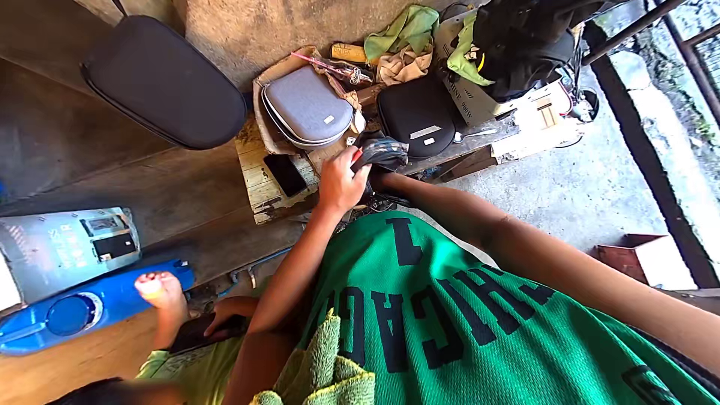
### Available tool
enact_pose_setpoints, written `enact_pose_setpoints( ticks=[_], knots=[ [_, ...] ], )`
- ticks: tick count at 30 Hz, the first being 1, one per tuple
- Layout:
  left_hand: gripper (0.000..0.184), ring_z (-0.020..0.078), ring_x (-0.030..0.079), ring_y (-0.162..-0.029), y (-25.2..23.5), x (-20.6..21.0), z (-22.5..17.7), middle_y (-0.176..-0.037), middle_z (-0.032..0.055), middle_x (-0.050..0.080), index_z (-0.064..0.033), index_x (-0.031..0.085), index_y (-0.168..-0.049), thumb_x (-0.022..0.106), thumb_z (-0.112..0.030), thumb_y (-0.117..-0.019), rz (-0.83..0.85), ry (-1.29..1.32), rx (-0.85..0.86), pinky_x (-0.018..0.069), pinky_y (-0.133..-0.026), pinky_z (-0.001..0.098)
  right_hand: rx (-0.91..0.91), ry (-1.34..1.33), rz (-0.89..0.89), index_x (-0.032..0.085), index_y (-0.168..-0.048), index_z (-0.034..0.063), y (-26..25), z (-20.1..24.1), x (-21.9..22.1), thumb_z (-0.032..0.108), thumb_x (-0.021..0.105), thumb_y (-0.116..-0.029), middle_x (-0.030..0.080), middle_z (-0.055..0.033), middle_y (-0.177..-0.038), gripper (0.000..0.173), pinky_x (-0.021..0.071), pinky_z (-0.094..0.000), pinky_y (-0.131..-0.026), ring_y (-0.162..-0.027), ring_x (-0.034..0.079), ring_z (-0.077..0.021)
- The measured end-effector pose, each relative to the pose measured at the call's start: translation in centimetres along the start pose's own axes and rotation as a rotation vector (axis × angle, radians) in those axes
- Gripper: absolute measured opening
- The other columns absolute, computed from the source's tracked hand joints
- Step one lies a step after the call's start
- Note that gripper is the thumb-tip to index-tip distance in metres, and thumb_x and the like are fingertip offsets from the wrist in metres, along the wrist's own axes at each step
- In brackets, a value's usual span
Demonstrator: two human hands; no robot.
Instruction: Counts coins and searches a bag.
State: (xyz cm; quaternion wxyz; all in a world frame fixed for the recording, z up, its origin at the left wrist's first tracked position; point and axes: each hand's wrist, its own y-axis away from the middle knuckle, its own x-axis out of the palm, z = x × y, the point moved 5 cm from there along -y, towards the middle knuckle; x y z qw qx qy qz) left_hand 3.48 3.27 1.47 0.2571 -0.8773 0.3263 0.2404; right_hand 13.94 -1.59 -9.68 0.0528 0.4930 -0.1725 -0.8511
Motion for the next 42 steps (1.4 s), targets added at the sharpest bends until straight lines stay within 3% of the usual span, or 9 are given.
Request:
enact_pose_setpoints(
  ticks=[6,14,17,21,23,27,31,36,42],
  knots=[
    [0.025,0.0280,0.068,-0.073,1.6,-2.3,6.0,-0.077,0.0167,0.067,0.0027,0.068,-0.090,0.068,-0.022,-0.0937,-0.098,-0.151,-0.100,0.0547,-0.069,0.0480,0.041,-0.095,0.268,0.068,-0.123,-0.0045,-3.2,-1.6,-1.4,0.031,0.069,-0.0959,0.066,-0.0281,-0.125,0.045,0.0427,-0.0668,-0.105,-0.122,0.061,-0.0437],
    [0.057,0.0299,0.068,-0.081,5.5,-5.5,11.1,-0.084,0.0192,0.069,0.0042,0.068,-0.097,0.082,-0.049,-0.0830,0.037,-0.122,-0.333,0.0541,-0.078,0.0523,0.210,-0.466,0.388,0.070,-0.124,0.0051,-2.7,1.6,-2.0,0.026,0.060,-0.1039,0.072,-0.0159,-0.116,0.031,0.0573,-0.0490,-0.093,-0.098,0.072,-0.0269],
    [0.053,0.0172,0.063,-0.074,7.2,-7.1,11.2,-0.080,0.0122,0.067,0.0023,0.068,-0.094,0.082,-0.048,-0.0819,-0.064,-0.049,-0.329,0.0529,-0.073,0.0398,0.214,-0.477,0.394,0.070,-0.123,0.0060,-2.4,2.3,-2.0,0.025,0.059,-0.1047,0.071,-0.0146,-0.118,0.029,0.0578,-0.0467,-0.092,-0.097,0.072,-0.0244],
    [0.033,-0.0040,0.052,-0.060,7.7,-8.6,6.5,-0.069,-0.0059,0.056,-0.0071,0.062,-0.085,0.067,-0.038,-0.0965,-0.177,0.092,-0.242,0.0451,-0.058,0.0170,0.232,-0.542,0.375,0.069,-0.124,0.0034,-2.2,2.2,-2.4,0.021,0.062,-0.1033,0.070,-0.0150,-0.121,0.028,0.0600,-0.0424,-0.089,-0.097,0.072,-0.0229],
    [0.031,0.0001,0.052,-0.054,7.3,-6.9,3.8,-0.066,-0.0042,0.057,-0.0059,0.064,-0.087,0.058,-0.031,-0.1029,-0.053,0.258,-0.255,0.0471,-0.052,0.0206,0.205,-0.548,0.355,0.069,-0.123,0.0032,-1.9,2.1,-2.7,0.021,0.066,-0.1013,0.071,-0.0147,-0.117,0.029,0.0621,-0.0415,-0.086,-0.094,0.073,-0.0224],
    [0.048,0.0125,0.058,-0.068,6.4,-1.6,5.0,-0.073,0.0041,0.058,-0.0032,0.065,-0.091,0.036,-0.035,-0.1118,0.170,0.330,-0.516,0.0508,-0.067,0.0354,0.154,-0.577,0.317,0.068,-0.120,0.0015,-1.5,2.3,-3.7,0.016,0.067,-0.0999,0.072,-0.0141,-0.107,0.025,0.0644,-0.0386,-0.076,-0.081,0.074,-0.0202],
    [0.040,0.0241,0.063,-0.077,4.9,-0.5,6.6,-0.078,0.0112,0.061,-0.0024,0.064,-0.093,0.042,-0.032,-0.1080,0.181,0.099,-0.617,0.0501,-0.072,0.0490,0.129,-0.543,0.299,0.073,-0.108,-0.0003,-0.3,1.8,-4.9,0.013,0.064,-0.0996,0.074,-0.0139,-0.101,0.018,0.0643,-0.0410,-0.079,-0.081,0.074,-0.0200],
    [0.037,0.0396,0.068,-0.089,2.5,0.5,5.1,-0.089,0.0205,0.066,-0.0002,0.063,-0.101,0.048,-0.034,-0.1069,0.385,-0.268,-0.590,0.0540,-0.077,0.0593,0.127,-0.598,0.233,0.073,-0.110,0.0016,0.6,0.4,-6.9,0.010,0.064,-0.0993,0.074,-0.0129,-0.106,0.017,0.0655,-0.0402,-0.079,-0.084,0.075,-0.0206],
    [0.042,0.0378,0.069,-0.100,1.0,2.7,5.5,-0.099,0.0199,0.070,-0.0034,0.069,-0.108,0.043,-0.036,-0.1041,0.587,-0.212,-0.520,0.0534,-0.084,0.0611,0.167,-0.741,0.209,0.071,-0.112,-0.0012,1.6,-1.1,-8.5,0.005,0.060,-0.1001,0.074,-0.0118,-0.104,0.017,0.0646,-0.0347,-0.076,-0.083,0.074,-0.0174]
  ],
)
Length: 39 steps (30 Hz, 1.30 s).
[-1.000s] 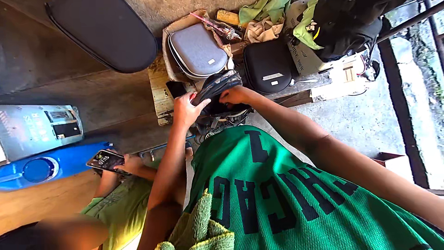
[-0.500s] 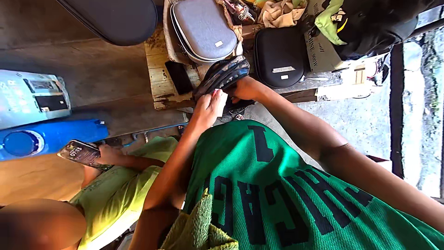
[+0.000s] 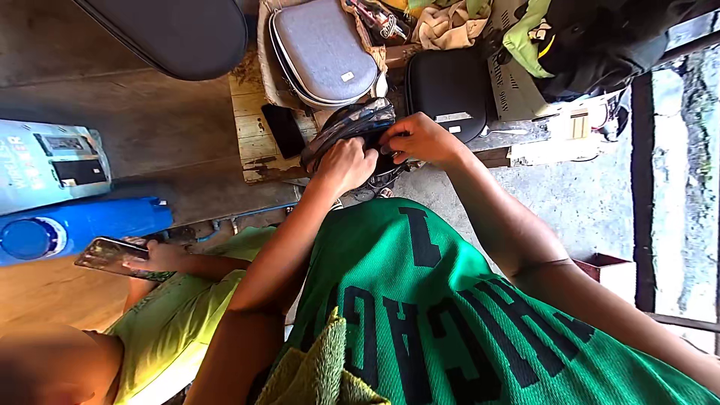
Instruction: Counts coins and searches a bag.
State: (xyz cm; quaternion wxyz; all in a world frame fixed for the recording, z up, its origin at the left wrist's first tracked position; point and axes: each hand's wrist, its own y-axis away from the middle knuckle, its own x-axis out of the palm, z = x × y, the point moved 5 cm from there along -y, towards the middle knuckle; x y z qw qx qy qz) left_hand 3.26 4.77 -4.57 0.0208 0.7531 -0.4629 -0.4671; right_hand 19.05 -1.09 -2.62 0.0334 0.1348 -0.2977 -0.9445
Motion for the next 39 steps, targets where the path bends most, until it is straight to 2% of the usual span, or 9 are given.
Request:
enact_pose_setpoints(
  ticks=[3,5,9,12,22,26,30,34,39],
  knots=[
    [0.033,0.0368,0.069,-0.100,-0.6,-0.3,0.4,-0.100,0.0192,0.070,-0.0042,0.069,-0.111,0.047,-0.027,-0.1028,0.032,0.037,-0.007,0.0528,-0.085,0.0612,-0.017,-0.058,0.000,0.071,-0.112,-0.0022,0.2,-0.2,-0.4,0.005,0.061,-0.1006,0.073,-0.0130,-0.103,0.017,0.0644,-0.0349,-0.076,-0.083,0.074,-0.0178],
    [0.028,0.0319,0.068,-0.089,-0.6,-0.6,0.7,-0.094,0.0154,0.070,-0.0064,0.071,-0.112,0.055,-0.026,-0.0983,-0.004,0.140,0.022,0.0538,-0.081,0.0578,-0.022,-0.120,0.008,0.070,-0.112,-0.0028,0.3,-0.4,-0.6,0.005,0.060,-0.1007,0.072,-0.0138,-0.105,0.017,0.0644,-0.0362,-0.076,-0.084,0.073,-0.0192],
    [0.021,0.0108,0.057,-0.065,-0.4,-0.1,0.9,-0.078,0.0031,0.065,-0.0059,0.073,-0.107,0.057,-0.017,-0.1000,-0.045,0.541,0.081,0.0496,-0.064,0.0334,-0.049,-0.317,0.032,0.070,-0.111,-0.0027,0.6,-0.5,-0.5,0.005,0.059,-0.1003,0.072,-0.0108,-0.101,0.017,0.0636,-0.0316,-0.072,-0.079,0.072,-0.0156],
    [0.022,0.0015,0.035,-0.047,-0.3,1.4,0.9,-0.064,-0.0062,0.046,-0.0072,0.065,-0.103,0.044,-0.012,-0.1066,0.029,1.029,-0.065,0.0309,-0.043,0.0173,-0.082,-0.457,0.069,0.069,-0.111,-0.0014,0.5,-0.5,-0.4,0.006,0.057,-0.1007,0.072,-0.0070,-0.097,0.018,0.0622,-0.0289,-0.071,-0.077,0.070,-0.0124],
    [0.033,0.0067,0.059,-0.058,0.7,1.3,0.0,-0.088,0.0077,0.069,-0.0030,0.067,-0.109,0.037,-0.015,-0.1056,0.231,1.696,-0.220,0.0471,-0.049,0.0160,-0.292,-0.769,0.231,0.070,-0.110,0.0018,1.1,0.8,-0.7,0.006,0.050,-0.1005,0.072,-0.0051,-0.090,0.023,0.0571,-0.0214,-0.063,-0.071,0.066,-0.0074],
    [0.039,0.0090,0.065,-0.062,1.2,1.5,-1.3,-0.094,0.0125,0.073,-0.0002,0.069,-0.112,0.035,-0.020,-0.1080,0.334,1.697,-0.157,0.0523,-0.053,0.0170,-0.313,-0.876,0.260,0.070,-0.109,0.0018,1.7,0.6,-0.6,0.007,0.049,-0.1014,0.071,-0.0057,-0.089,0.023,0.0579,-0.0226,-0.065,-0.071,0.066,-0.0083],
    [0.034,-0.0021,0.045,-0.050,1.8,1.2,-3.2,-0.099,0.0045,0.073,-0.0065,0.070,-0.115,0.039,-0.019,-0.1072,0.417,1.502,0.009,0.0360,-0.043,0.0115,-0.318,-0.935,0.260,0.070,-0.109,0.0028,2.2,0.5,-0.4,0.009,0.050,-0.1018,0.069,-0.0057,-0.087,0.022,0.0579,-0.0242,-0.063,-0.069,0.066,-0.0093],
    [0.025,-0.0036,0.033,-0.045,2.8,0.0,-4.6,-0.096,0.0010,0.072,-0.0102,0.072,-0.109,0.048,-0.016,-0.1047,0.215,1.278,0.060,0.0271,-0.040,0.0124,-0.346,-1.027,0.224,0.069,-0.108,0.0054,2.9,0.2,-0.9,0.011,0.048,-0.1023,0.068,-0.0057,-0.095,0.022,0.0563,-0.0213,-0.064,-0.073,0.065,-0.0079],
    [0.012,-0.0001,0.036,-0.045,1.8,-1.1,-6.1,-0.087,0.0040,0.070,-0.0060,0.071,-0.106,0.061,-0.012,-0.1025,0.040,1.173,0.120,0.0287,-0.039,0.0148,-0.386,-1.323,0.240,0.064,-0.102,0.0099,3.2,-0.3,-1.4,0.011,0.049,-0.1002,0.066,-0.0053,-0.094,0.015,0.0551,-0.0172,-0.063,-0.074,0.065,-0.0076]
  ],
)
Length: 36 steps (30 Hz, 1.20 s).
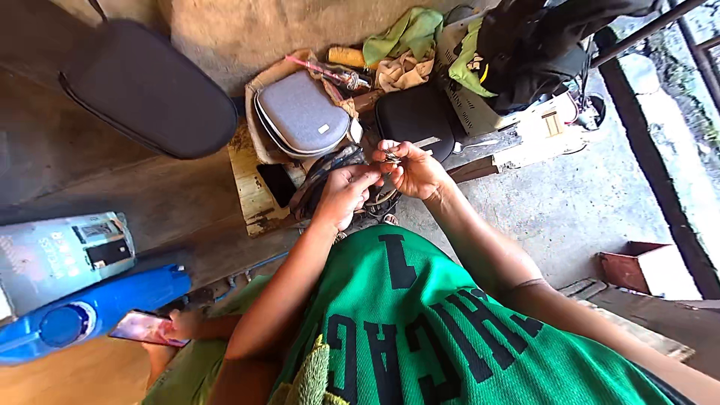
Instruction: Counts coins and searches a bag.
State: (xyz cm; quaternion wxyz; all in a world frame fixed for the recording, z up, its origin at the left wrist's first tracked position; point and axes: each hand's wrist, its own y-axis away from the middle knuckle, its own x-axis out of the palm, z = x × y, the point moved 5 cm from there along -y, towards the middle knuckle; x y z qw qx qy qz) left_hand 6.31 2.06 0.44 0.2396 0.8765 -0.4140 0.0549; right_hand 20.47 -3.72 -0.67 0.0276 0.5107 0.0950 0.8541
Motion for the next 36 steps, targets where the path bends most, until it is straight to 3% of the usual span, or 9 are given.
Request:
enact_pose_setpoints(
  ticks=[7,11,13,20,23,25,27,31,36],
  knots=[
    [0.016,0.0074,0.047,-0.048,-2.6,3.1,-2.9,-0.079,0.0021,0.069,-0.0086,0.074,-0.108,0.068,-0.020,-0.0989,-0.089,-0.478,0.223,0.0383,-0.044,0.0228,-0.171,-0.304,-0.036,0.061,-0.093,0.0093,0.6,2.5,-1.0,0.012,0.046,-0.0961,0.065,-0.0056,-0.085,0.015,0.0512,-0.0183,-0.054,-0.062,0.061,-0.0088],
    [0.017,0.0099,0.068,-0.069,-3.5,5.0,-3.5,-0.092,0.0033,0.075,-0.0077,0.073,-0.110,0.070,-0.019,-0.0976,-0.114,-0.637,0.348,0.0569,-0.062,0.0286,-0.206,-0.402,-0.072,0.060,-0.092,0.0088,1.2,3.6,-2.3,0.012,0.046,-0.0974,0.064,-0.0058,-0.083,0.016,0.0496,-0.0181,-0.050,-0.060,0.060,-0.0097],
    [0.019,0.0097,0.071,-0.075,-3.7,6.0,-3.6,-0.096,0.0035,0.076,-0.0072,0.073,-0.113,0.070,-0.018,-0.0973,-0.112,-0.678,0.387,0.0605,-0.068,0.0294,-0.214,-0.440,-0.113,0.063,-0.092,0.0069,1.6,3.6,-3.1,0.016,0.045,-0.0981,0.065,-0.0077,-0.084,0.021,0.0496,-0.0196,-0.049,-0.059,0.061,-0.0114],
    [0.024,0.0054,0.059,-0.059,-4.5,7.7,-3.2,-0.083,-0.0003,0.072,-0.0062,0.073,-0.117,0.070,-0.019,-0.0975,-0.123,-0.804,0.523,0.0514,-0.054,0.0243,-0.256,-0.492,-0.115,0.064,-0.097,0.0060,2.2,4.5,-4.2,0.030,0.039,-0.1031,0.066,-0.0095,-0.086,0.035,0.0532,-0.0239,-0.053,-0.065,0.064,-0.0156],
    [0.023,0.0080,0.064,-0.061,-4.5,7.5,-2.6,-0.087,0.0016,0.073,-0.0092,0.070,-0.118,0.070,-0.022,-0.0988,-0.113,-0.706,0.410,0.0538,-0.054,0.0244,-0.246,-0.518,-0.105,0.066,-0.099,0.0053,2.3,4.8,-4.3,0.032,0.039,-0.1041,0.068,-0.0113,-0.087,0.039,0.0551,-0.0255,-0.054,-0.067,0.066,-0.0179],
    [0.020,0.0078,0.046,-0.044,-4.5,7.0,-1.3,-0.081,0.0037,0.070,-0.0141,0.068,-0.114,0.065,-0.030,-0.1023,-0.105,-0.565,0.267,0.0364,-0.038,0.0208,-0.239,-0.544,-0.107,0.066,-0.102,0.0047,2.4,4.8,-4.4,0.033,0.038,-0.1043,0.069,-0.0127,-0.090,0.040,0.0572,-0.0274,-0.057,-0.070,0.068,-0.0200],
    [0.022,0.0065,0.038,-0.040,-4.6,6.9,-0.4,-0.078,0.0050,0.069,-0.0138,0.069,-0.114,0.062,-0.032,-0.1042,-0.083,-0.459,0.166,0.0293,-0.036,0.0193,-0.242,-0.559,-0.096,0.065,-0.104,0.0038,2.3,4.8,-4.4,0.034,0.037,-0.1048,0.068,-0.0132,-0.091,0.041,0.0582,-0.0283,-0.058,-0.071,0.069,-0.0207],
    [0.018,0.0048,0.037,-0.043,-4.4,7.5,-0.3,-0.080,0.0042,0.068,-0.0103,0.071,-0.114,0.060,-0.020,-0.1051,-0.066,-0.369,0.122,0.0303,-0.038,0.0181,-0.250,-0.569,-0.112,0.065,-0.109,0.0031,1.9,4.6,-4.2,0.034,0.034,-0.1057,0.068,-0.0127,-0.090,0.044,0.0585,-0.0298,-0.059,-0.071,0.068,-0.0211],
    [0.019,0.0065,0.036,-0.041,-3.9,7.7,-1.1,-0.072,0.0029,0.063,-0.0130,0.075,-0.109,0.058,-0.022,-0.1058,-0.055,-0.479,0.194,0.0297,-0.036,0.0195,-0.265,-0.614,-0.042,0.064,-0.118,0.0018,1.7,4.7,-4.0,0.036,0.032,-0.1057,0.068,-0.0127,-0.093,0.048,0.0586,-0.0308,-0.061,-0.072,0.068,-0.0212]
  ],
)
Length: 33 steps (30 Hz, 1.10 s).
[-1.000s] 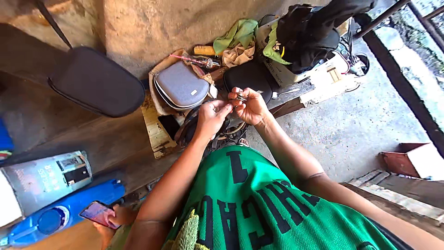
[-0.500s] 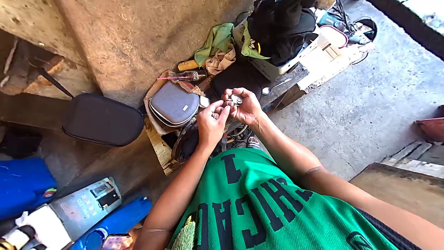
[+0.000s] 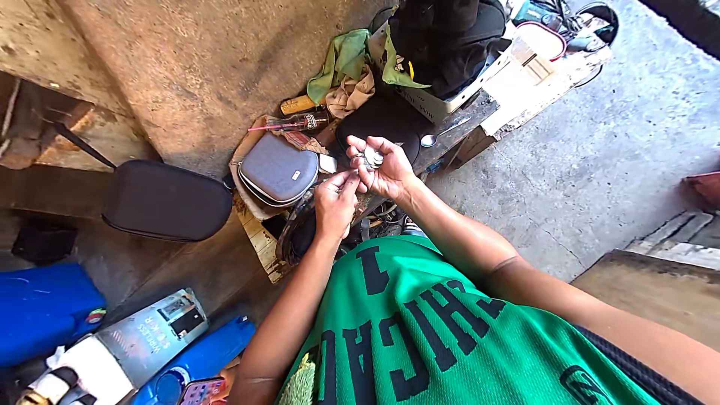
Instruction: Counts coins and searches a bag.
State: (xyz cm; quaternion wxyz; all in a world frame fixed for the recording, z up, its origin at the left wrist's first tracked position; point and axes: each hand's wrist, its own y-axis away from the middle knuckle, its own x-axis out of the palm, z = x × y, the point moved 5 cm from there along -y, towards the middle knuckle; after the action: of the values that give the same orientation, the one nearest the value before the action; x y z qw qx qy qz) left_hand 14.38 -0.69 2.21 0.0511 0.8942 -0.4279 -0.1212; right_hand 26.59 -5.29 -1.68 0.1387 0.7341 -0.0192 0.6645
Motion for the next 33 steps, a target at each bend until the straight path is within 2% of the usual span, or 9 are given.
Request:
enact_pose_setpoints(
  ticks=[3,7,10,12,15,20,25,30,33],
  knots=[
    [0.023,0.0067,0.033,-0.040,0.0,-0.1,-0.6,-0.071,0.0037,0.062,-0.0122,0.075,-0.112,0.056,-0.024,-0.1070,0.055,-0.002,0.023,0.0274,-0.036,0.0194,0.012,-0.037,0.014,0.063,-0.121,0.0024,0.0,-0.1,0.2,0.037,0.033,-0.1064,0.067,-0.0112,-0.089,0.048,0.0567,-0.0274,-0.059,-0.068,0.066,-0.0183],
    [0.020,0.0061,0.033,-0.041,0.0,-0.7,-0.9,-0.067,0.0010,0.055,-0.0135,0.073,-0.113,0.057,-0.024,-0.1067,0.059,-0.026,0.045,0.0267,-0.036,0.0184,0.022,-0.003,0.072,0.058,-0.132,0.0008,0.0,0.0,0.2,0.032,0.031,-0.1084,0.063,-0.0091,-0.085,0.047,0.0560,-0.0248,-0.058,-0.064,0.062,-0.0158],
    [0.019,0.0073,0.041,-0.045,-0.2,-1.8,-1.4,-0.071,0.0000,0.058,-0.0156,0.072,-0.117,0.060,-0.023,-0.1049,-0.033,-0.139,0.161,0.0339,-0.039,0.0198,0.020,0.006,0.009,0.057,-0.133,-0.0012,0.2,-0.1,0.3,0.025,0.033,-0.1093,0.064,-0.0090,-0.086,0.043,0.0548,-0.0211,-0.055,-0.061,0.062,-0.0127],
    [0.021,0.0079,0.051,-0.052,-0.6,-2.3,-2.2,-0.077,0.0000,0.064,-0.0144,0.071,-0.121,0.060,-0.022,-0.1039,-0.094,-0.241,0.239,0.0425,-0.046,0.0219,0.008,0.021,-0.025,0.056,-0.134,-0.0018,0.5,-0.2,0.3,0.021,0.034,-0.1090,0.064,-0.0083,-0.086,0.040,0.0540,-0.0189,-0.055,-0.061,0.062,-0.0105],
    [0.019,0.0066,0.060,-0.062,-1.3,-2.2,-3.0,-0.081,-0.0002,0.070,-0.0074,0.075,-0.109,0.061,-0.020,-0.1035,-0.121,-0.310,0.298,0.0516,-0.057,0.0240,-0.013,0.083,-0.015,0.055,-0.137,-0.0017,0.7,-0.3,0.4,0.018,0.034,-0.1088,0.067,-0.0101,-0.092,0.040,0.0539,-0.0188,-0.055,-0.062,0.062,-0.0101],
    [0.025,0.0080,0.050,-0.051,-1.2,-1.3,-3.0,-0.068,-0.0001,0.061,-0.0054,0.075,-0.115,0.055,-0.017,-0.1072,-0.046,-0.220,0.281,0.0424,-0.046,0.0222,-0.019,0.157,0.051,0.053,-0.140,-0.0006,0.6,-0.3,0.4,0.019,0.032,-0.1091,0.070,-0.0148,-0.105,0.043,0.0552,-0.0218,-0.056,-0.065,0.065,-0.0125],
    [0.024,0.0077,0.049,-0.050,-1.0,-1.6,-3.2,-0.068,-0.0002,0.061,-0.0079,0.075,-0.114,0.055,-0.019,-0.1070,-0.033,-0.261,0.308,0.0424,-0.045,0.0218,0.009,0.124,0.088,0.054,-0.138,-0.0011,0.8,-0.3,0.7,0.029,0.026,-0.1077,0.071,-0.0167,-0.105,0.052,0.0547,-0.0244,-0.055,-0.066,0.066,-0.0155],
    [0.024,0.0076,0.051,-0.052,-1.3,-1.6,-3.0,-0.072,0.0006,0.063,-0.0054,0.073,-0.118,0.054,-0.015,-0.1070,-0.059,-0.198,0.297,0.0439,-0.047,0.0218,0.000,0.147,0.058,0.058,-0.136,0.0007,0.8,-0.2,0.7,0.039,0.021,-0.1095,0.072,-0.0173,-0.111,0.059,0.0585,-0.0291,-0.061,-0.080,0.072,-0.0206],
    [0.027,0.0086,0.046,-0.047,-1.0,-1.7,-2.7,-0.069,0.0011,0.059,-0.0088,0.070,-0.126,0.052,-0.018,-0.1082,-0.053,-0.189,0.280,0.0399,-0.043,0.0215,-0.003,0.142,0.081,0.057,-0.138,0.0021,0.8,-0.1,0.6,0.046,0.016,-0.1095,0.069,-0.0179,-0.119,0.066,0.0605,-0.0330,-0.072,-0.092,0.072,-0.0234]
  ],
)
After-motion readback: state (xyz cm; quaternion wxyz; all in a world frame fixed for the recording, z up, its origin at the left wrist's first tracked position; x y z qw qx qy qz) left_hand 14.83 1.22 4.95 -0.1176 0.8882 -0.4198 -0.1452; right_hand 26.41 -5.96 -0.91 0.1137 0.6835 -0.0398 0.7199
